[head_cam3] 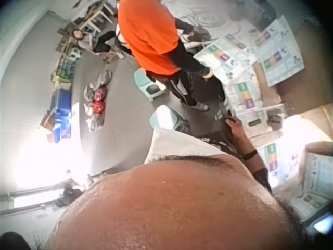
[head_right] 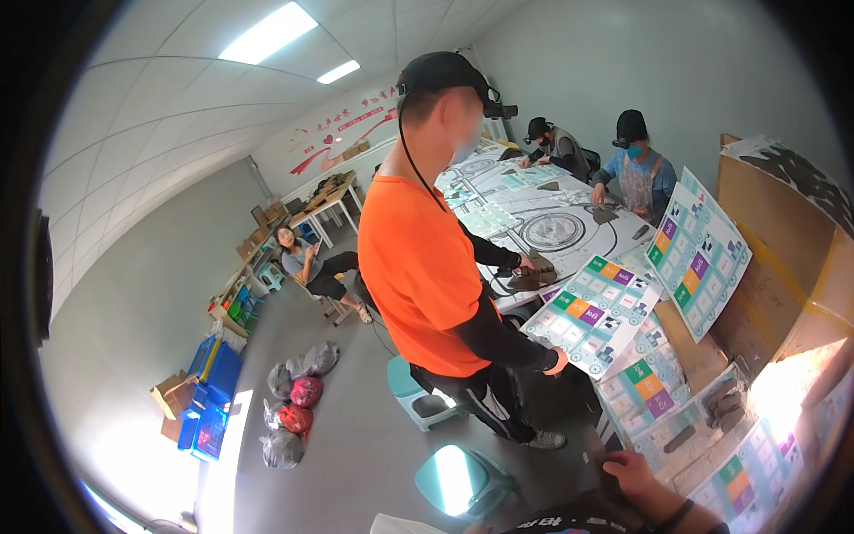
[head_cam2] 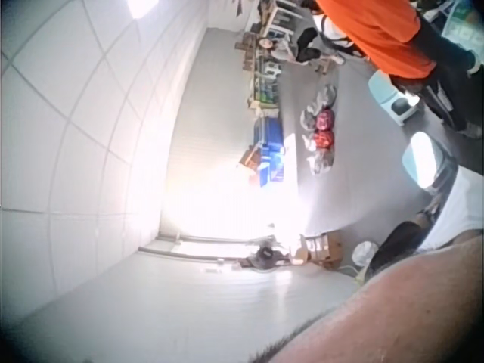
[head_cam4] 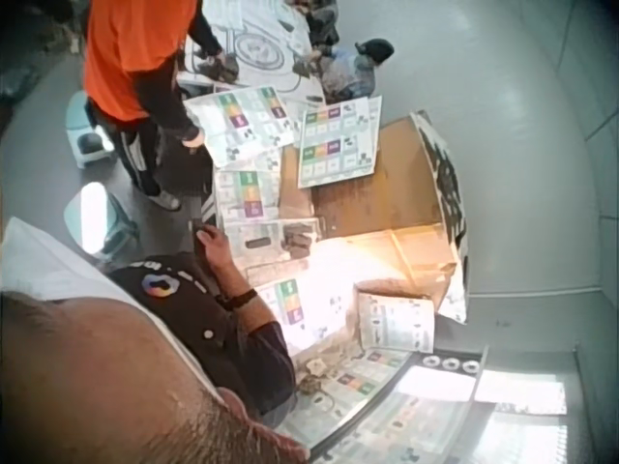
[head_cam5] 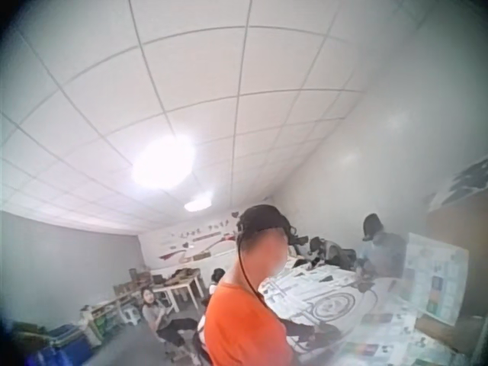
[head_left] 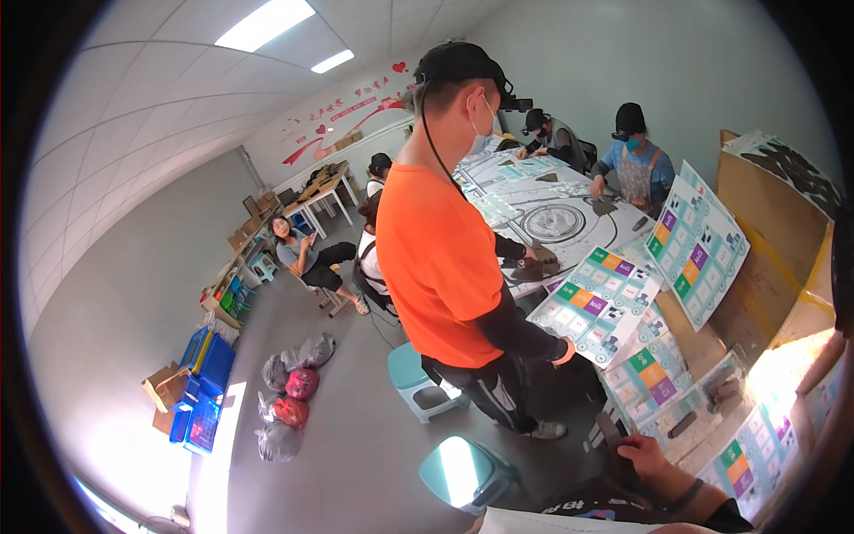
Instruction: Using a pneumatic tool to assemble or glue printed educational materials at a production workstation.
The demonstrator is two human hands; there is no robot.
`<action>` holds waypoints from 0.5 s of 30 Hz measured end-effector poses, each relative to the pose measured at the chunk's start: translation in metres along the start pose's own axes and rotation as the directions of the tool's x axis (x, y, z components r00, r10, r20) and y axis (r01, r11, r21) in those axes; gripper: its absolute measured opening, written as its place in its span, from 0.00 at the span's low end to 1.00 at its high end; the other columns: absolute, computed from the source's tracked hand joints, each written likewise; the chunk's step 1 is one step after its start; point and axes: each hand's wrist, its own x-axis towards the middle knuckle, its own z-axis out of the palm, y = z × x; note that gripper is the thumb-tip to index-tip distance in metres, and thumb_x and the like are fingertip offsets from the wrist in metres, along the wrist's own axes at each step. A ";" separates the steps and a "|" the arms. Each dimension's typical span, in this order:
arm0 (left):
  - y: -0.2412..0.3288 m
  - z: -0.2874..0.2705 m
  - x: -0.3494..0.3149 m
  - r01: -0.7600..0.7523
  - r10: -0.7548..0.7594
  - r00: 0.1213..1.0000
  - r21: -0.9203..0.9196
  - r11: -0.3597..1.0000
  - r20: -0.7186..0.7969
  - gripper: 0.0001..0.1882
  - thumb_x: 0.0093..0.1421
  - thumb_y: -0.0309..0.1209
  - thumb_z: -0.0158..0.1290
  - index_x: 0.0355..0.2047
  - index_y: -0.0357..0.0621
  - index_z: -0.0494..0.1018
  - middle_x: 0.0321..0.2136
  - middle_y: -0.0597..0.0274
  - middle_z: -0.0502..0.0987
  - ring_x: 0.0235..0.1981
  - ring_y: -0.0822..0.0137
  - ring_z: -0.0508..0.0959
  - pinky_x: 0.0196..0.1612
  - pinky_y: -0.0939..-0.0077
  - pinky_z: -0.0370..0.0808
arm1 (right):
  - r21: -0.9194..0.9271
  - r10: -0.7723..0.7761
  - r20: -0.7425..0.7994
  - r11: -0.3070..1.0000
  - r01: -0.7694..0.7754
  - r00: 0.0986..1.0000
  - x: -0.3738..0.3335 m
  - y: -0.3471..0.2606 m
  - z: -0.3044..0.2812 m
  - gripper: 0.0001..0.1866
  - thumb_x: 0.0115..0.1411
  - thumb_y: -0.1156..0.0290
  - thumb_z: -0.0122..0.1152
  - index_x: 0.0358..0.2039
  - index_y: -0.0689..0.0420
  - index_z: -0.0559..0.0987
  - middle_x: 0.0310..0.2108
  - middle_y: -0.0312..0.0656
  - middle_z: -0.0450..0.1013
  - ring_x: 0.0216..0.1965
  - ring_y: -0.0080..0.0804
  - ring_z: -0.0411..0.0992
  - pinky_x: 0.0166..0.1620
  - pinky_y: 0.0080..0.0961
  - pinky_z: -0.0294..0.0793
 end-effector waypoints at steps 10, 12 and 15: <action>-0.024 0.001 -0.008 -0.001 0.000 1.000 0.047 0.999 0.027 0.23 0.59 0.53 0.59 0.40 0.46 0.83 0.33 0.63 0.84 0.35 0.68 0.82 0.39 0.74 0.77 | 0.119 0.042 -0.078 0.992 -0.033 0.996 -0.002 -0.008 0.000 0.15 0.53 0.75 0.66 0.41 0.67 0.82 0.33 0.38 0.78 0.35 0.25 0.74 0.41 0.23 0.73; -0.032 0.004 -0.014 -0.007 0.006 1.000 0.044 0.999 0.016 0.23 0.59 0.54 0.59 0.40 0.46 0.83 0.33 0.63 0.84 0.35 0.68 0.82 0.39 0.74 0.77 | 0.133 0.047 -0.056 0.990 -0.040 0.997 -0.015 -0.020 -0.006 0.15 0.54 0.74 0.67 0.41 0.68 0.82 0.33 0.39 0.79 0.36 0.26 0.74 0.42 0.24 0.74; -0.016 -0.011 0.000 -0.011 0.009 0.999 0.078 0.997 0.036 0.24 0.59 0.54 0.59 0.40 0.46 0.83 0.33 0.63 0.84 0.35 0.68 0.82 0.39 0.74 0.77 | 0.132 0.019 -0.068 0.991 -0.010 0.998 0.004 -0.011 -0.001 0.16 0.55 0.72 0.67 0.42 0.69 0.82 0.34 0.41 0.80 0.37 0.27 0.75 0.43 0.25 0.74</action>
